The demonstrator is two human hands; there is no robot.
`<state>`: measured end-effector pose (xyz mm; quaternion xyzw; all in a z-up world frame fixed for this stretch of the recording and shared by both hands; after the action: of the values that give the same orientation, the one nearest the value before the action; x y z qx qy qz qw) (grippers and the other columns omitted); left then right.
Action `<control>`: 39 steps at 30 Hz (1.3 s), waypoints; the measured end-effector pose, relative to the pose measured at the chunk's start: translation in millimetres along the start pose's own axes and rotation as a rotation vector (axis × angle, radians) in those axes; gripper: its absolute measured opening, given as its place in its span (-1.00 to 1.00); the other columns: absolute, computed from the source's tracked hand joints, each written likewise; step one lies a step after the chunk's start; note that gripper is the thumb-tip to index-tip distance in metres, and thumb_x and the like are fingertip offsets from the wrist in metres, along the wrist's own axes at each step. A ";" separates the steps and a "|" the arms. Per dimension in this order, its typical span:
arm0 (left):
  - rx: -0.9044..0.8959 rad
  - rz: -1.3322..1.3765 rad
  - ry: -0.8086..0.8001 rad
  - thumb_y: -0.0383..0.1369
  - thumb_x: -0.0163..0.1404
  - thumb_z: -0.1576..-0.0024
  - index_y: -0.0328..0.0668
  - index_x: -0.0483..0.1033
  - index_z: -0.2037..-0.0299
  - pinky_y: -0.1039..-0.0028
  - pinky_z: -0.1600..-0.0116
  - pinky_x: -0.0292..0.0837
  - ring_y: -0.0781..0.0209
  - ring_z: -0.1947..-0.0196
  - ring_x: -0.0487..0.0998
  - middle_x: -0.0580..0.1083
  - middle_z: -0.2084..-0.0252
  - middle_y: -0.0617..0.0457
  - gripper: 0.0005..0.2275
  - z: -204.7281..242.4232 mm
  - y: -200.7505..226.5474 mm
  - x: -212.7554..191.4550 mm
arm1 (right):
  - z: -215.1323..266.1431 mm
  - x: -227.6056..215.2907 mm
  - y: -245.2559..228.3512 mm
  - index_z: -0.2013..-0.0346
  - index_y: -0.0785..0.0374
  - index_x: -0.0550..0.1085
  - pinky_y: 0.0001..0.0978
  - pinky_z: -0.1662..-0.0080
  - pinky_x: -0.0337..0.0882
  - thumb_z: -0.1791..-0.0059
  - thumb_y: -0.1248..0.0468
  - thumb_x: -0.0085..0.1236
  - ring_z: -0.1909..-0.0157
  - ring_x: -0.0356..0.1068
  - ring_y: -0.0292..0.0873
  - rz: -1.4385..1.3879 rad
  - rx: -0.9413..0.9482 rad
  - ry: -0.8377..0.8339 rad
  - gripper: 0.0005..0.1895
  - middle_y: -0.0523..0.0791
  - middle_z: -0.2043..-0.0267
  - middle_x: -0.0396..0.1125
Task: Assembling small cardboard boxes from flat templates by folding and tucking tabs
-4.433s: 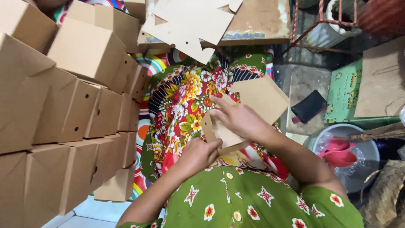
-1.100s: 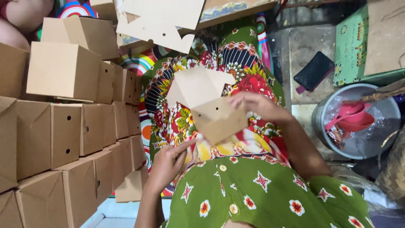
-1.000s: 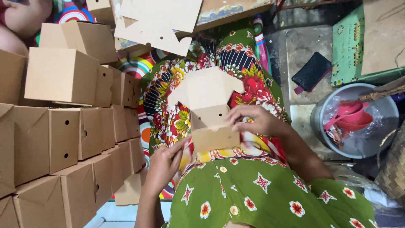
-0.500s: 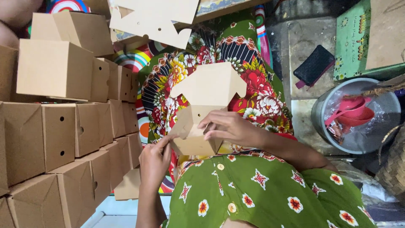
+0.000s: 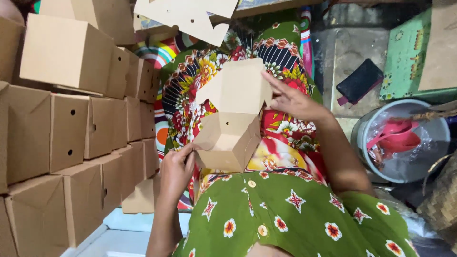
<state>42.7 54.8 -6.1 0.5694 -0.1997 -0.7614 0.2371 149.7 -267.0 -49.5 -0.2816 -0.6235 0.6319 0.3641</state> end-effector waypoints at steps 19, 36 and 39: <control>0.137 0.036 0.087 -0.44 -0.01 -0.13 0.14 0.59 0.26 0.25 0.13 0.47 -0.08 0.41 0.58 0.55 0.62 0.05 -0.85 -4.0 -0.1 10.8 | 46.9 77.8 -16.0 -0.27 -0.23 0.35 0.17 -0.06 0.48 -0.08 0.17 0.03 -0.17 0.37 0.27 0.919 -0.260 0.025 -0.56 0.09 -0.40 0.09; 0.518 0.093 -0.086 -0.44 -0.05 -0.15 0.05 0.54 0.18 0.31 0.05 0.46 -0.05 0.46 0.66 0.55 0.63 -0.07 -0.86 -5.9 94.0 27.8 | -101.9 110.6 -69.0 -0.37 0.21 0.25 0.19 -0.24 0.29 -0.03 0.24 0.00 -0.27 0.28 0.28 0.745 0.007 -0.726 -0.41 0.20 -0.26 0.25; 0.585 0.107 -0.108 -0.40 -0.05 -0.16 -0.03 0.52 0.16 0.21 0.06 0.48 -0.12 0.49 0.65 0.50 0.68 -0.17 -0.88 -3.9 105.0 28.3 | -101.7 119.0 -31.9 -0.39 0.01 0.27 0.02 -0.18 0.39 -0.07 0.30 -0.11 -0.22 0.36 0.12 1.085 0.175 -0.771 -0.45 0.11 -0.20 0.32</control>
<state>53.7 -46.8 31.2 0.5610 -0.4525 -0.6871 0.0919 167.1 -112.5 -12.6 -0.2788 -0.4255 0.8290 -0.2324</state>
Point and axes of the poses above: each hand's wrist, its own z-axis away from the middle knuckle, its own x-axis out of the palm, y = z × x, the point moved 5 cm from there along -z, towards the middle knuckle
